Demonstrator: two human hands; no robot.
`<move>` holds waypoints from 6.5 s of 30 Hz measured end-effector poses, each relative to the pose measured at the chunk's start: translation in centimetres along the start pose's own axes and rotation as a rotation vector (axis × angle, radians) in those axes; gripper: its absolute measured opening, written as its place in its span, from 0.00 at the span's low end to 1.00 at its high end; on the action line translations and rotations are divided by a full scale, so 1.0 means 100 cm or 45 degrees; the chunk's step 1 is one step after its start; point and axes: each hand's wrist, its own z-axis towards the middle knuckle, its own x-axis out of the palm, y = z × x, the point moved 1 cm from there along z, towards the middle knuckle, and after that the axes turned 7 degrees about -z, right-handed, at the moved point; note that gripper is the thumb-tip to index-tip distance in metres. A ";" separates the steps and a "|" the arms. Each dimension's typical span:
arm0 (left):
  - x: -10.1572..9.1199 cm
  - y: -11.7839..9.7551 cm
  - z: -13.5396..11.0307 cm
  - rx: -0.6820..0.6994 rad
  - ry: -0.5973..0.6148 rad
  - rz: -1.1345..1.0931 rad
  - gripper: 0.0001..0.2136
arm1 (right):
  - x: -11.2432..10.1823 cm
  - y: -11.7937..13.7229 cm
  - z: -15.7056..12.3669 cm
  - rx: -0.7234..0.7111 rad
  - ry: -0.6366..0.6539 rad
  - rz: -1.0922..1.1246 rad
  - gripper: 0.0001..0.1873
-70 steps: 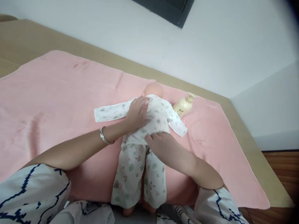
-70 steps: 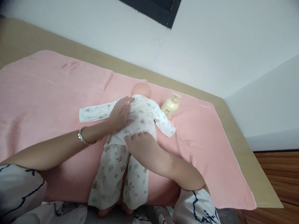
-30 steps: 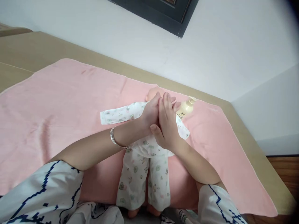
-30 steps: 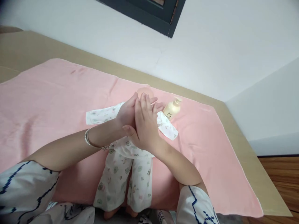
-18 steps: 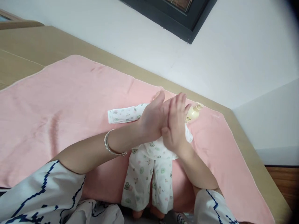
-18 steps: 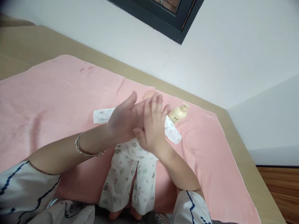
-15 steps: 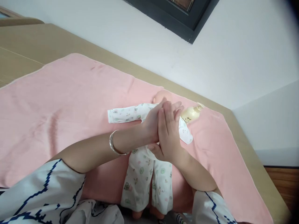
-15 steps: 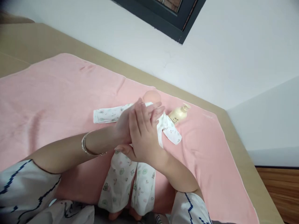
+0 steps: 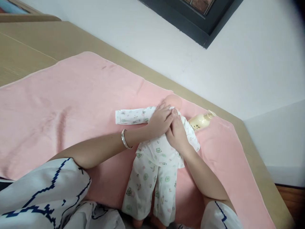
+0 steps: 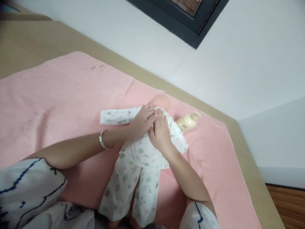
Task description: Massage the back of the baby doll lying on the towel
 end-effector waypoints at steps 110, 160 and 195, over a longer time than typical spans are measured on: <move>0.010 0.032 -0.022 -0.005 -0.286 -0.291 0.14 | 0.023 0.039 -0.056 -0.137 0.048 -0.622 0.39; 0.015 0.025 -0.013 -0.128 0.140 0.339 0.30 | 0.003 -0.017 -0.022 0.233 -0.073 -0.128 0.33; 0.006 0.022 -0.006 -0.067 0.269 0.569 0.27 | -0.006 0.007 -0.038 0.167 0.013 -0.339 0.30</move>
